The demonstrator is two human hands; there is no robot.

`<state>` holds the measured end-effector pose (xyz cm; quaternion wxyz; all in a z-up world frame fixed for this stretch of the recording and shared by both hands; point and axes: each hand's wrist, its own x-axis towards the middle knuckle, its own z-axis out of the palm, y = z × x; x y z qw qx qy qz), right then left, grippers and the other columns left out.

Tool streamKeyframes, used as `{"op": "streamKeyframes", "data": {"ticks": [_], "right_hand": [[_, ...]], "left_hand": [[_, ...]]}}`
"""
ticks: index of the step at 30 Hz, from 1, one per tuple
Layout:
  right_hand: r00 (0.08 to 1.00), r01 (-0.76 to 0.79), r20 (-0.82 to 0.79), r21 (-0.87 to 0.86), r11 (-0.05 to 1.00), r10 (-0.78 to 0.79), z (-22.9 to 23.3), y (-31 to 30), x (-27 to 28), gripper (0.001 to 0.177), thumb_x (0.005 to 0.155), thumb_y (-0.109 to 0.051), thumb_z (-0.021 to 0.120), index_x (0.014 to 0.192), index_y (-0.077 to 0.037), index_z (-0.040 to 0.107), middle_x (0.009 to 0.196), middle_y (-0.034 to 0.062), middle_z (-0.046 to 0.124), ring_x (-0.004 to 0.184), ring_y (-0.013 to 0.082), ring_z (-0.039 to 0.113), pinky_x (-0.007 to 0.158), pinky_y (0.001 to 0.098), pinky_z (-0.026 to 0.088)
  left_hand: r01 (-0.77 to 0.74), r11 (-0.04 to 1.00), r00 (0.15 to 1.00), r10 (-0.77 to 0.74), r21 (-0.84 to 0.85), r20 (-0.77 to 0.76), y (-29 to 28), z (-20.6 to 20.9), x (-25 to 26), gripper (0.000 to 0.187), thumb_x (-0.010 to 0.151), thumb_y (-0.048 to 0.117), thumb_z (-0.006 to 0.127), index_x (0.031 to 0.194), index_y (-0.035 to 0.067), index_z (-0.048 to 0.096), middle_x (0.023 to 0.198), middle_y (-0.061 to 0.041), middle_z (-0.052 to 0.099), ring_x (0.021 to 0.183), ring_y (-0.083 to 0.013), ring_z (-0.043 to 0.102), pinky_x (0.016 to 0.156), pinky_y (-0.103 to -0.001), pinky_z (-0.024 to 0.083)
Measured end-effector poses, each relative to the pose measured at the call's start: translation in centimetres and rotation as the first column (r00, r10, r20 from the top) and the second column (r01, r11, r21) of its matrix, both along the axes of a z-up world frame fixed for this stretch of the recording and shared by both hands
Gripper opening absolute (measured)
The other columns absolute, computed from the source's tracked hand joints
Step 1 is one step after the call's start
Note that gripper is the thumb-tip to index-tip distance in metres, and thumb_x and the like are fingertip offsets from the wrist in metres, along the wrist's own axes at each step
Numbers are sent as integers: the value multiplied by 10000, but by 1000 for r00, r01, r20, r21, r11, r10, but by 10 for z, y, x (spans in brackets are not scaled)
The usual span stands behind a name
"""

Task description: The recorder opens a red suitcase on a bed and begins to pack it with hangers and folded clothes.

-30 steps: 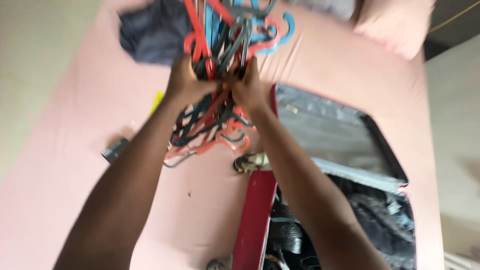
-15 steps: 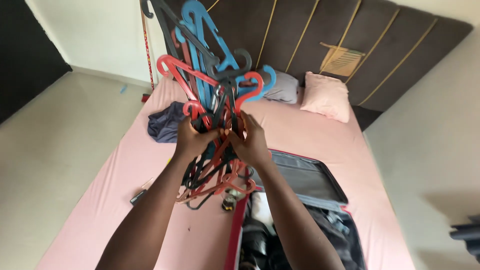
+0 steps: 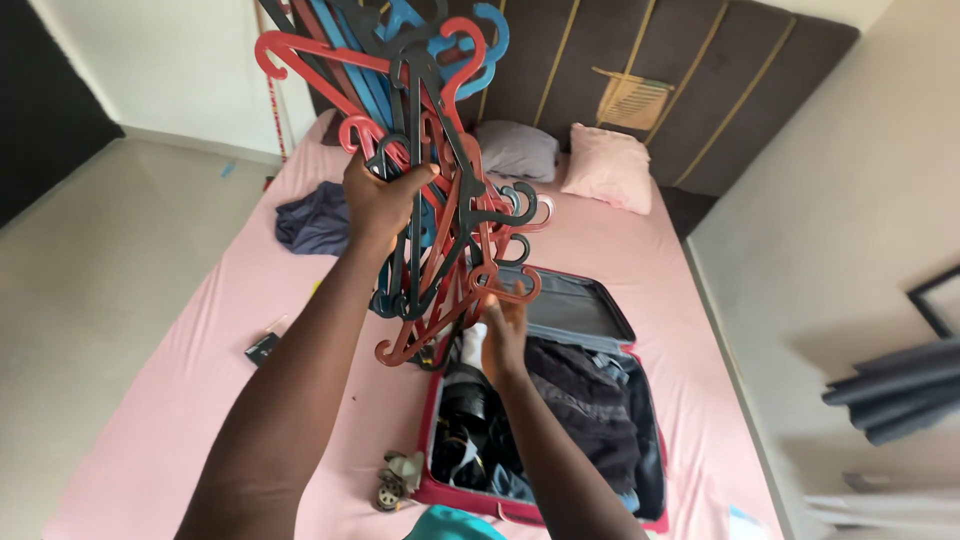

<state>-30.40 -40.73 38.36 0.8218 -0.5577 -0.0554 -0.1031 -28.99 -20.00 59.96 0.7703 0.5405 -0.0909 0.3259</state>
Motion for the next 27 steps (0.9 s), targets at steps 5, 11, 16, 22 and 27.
{"op": "streamKeyframes", "data": {"ticks": [5,11,16,22,27], "right_hand": [[930,-368,57,147,918,364,75,-12,-25,955,910,-387,725,1631,-107,165,1421,241,530,1228,389,601,926,554,547],[911,-388,251,255,886,326,75,-34,-23,492,988,-327,749,1341,-107,486,1160,77,652,1049,227,678,945,495,609],[971,-238,89,468,851,222,74,-43,-28,255,993,-333,727,1049,-181,530,810,-58,494,770,122,573,702,399,572],[968,-248,30,233,940,248,97,-64,-38,241,938,-376,668,922,-140,620,729,29,583,647,176,613,548,350,509],[952,-305,69,247,920,297,94,-88,-28,192,978,-255,712,1016,-85,630,819,15,609,714,165,628,608,352,518]], "left_hand": [[29,999,991,-24,38,-134,-35,6,-15,308,766,-28,843,1016,32,674,843,-38,735,641,-89,632,553,-254,472],[88,981,982,-56,175,-179,-66,-3,-31,233,772,4,838,954,48,700,829,-9,740,661,-71,659,594,-246,519],[113,979,990,-97,173,-98,-87,0,-44,225,835,109,881,956,67,696,873,8,724,767,-66,663,728,-242,542],[217,975,965,-206,51,-160,-89,-14,-42,262,816,125,899,983,61,708,891,5,723,779,-101,664,723,-293,530],[218,974,961,-224,-54,-163,-95,-27,-49,310,772,79,892,1023,79,710,946,-9,733,840,-118,696,775,-302,566]]}}
